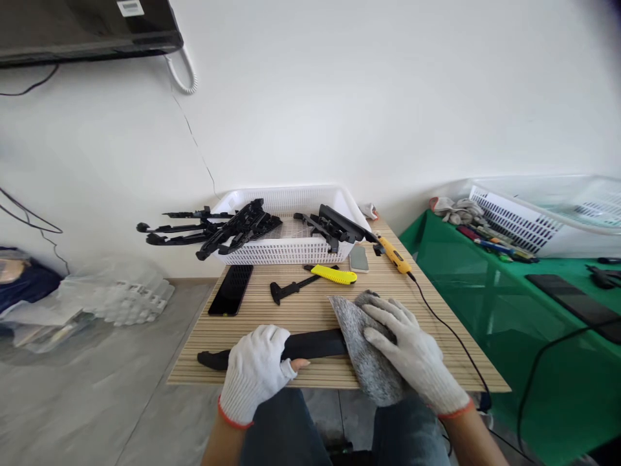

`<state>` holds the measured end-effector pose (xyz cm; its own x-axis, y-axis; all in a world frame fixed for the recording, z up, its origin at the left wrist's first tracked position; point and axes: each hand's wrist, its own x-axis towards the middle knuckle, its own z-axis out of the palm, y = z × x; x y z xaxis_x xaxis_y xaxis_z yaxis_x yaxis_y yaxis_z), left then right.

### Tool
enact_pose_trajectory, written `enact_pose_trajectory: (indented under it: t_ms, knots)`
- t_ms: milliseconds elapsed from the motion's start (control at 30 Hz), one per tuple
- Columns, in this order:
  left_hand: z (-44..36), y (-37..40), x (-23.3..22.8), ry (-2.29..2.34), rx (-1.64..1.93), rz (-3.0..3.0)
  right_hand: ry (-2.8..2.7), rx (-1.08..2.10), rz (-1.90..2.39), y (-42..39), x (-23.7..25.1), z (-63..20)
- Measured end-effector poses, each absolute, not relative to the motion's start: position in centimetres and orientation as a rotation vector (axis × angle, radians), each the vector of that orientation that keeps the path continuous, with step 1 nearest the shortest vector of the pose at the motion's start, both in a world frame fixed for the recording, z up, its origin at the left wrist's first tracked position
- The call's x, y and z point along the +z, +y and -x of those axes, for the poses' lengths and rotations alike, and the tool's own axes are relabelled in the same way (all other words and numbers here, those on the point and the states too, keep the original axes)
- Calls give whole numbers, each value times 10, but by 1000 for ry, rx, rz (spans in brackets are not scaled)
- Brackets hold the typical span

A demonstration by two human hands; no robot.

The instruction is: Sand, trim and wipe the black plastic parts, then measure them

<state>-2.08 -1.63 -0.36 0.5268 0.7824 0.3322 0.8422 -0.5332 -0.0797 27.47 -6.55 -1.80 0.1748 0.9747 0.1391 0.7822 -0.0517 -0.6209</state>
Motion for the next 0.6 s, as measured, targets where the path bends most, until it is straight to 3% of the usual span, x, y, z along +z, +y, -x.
enact_pose_trajectory:
  t_ms: [233, 600]
  knots:
    - [20, -17, -3, -1330, -402, 2522, -1476, 743, 1784, -72, -3, -303]
    - [22, -15, -1, -1338, -340, 2548, -1892, 526, 1782, -53, 17, -258]
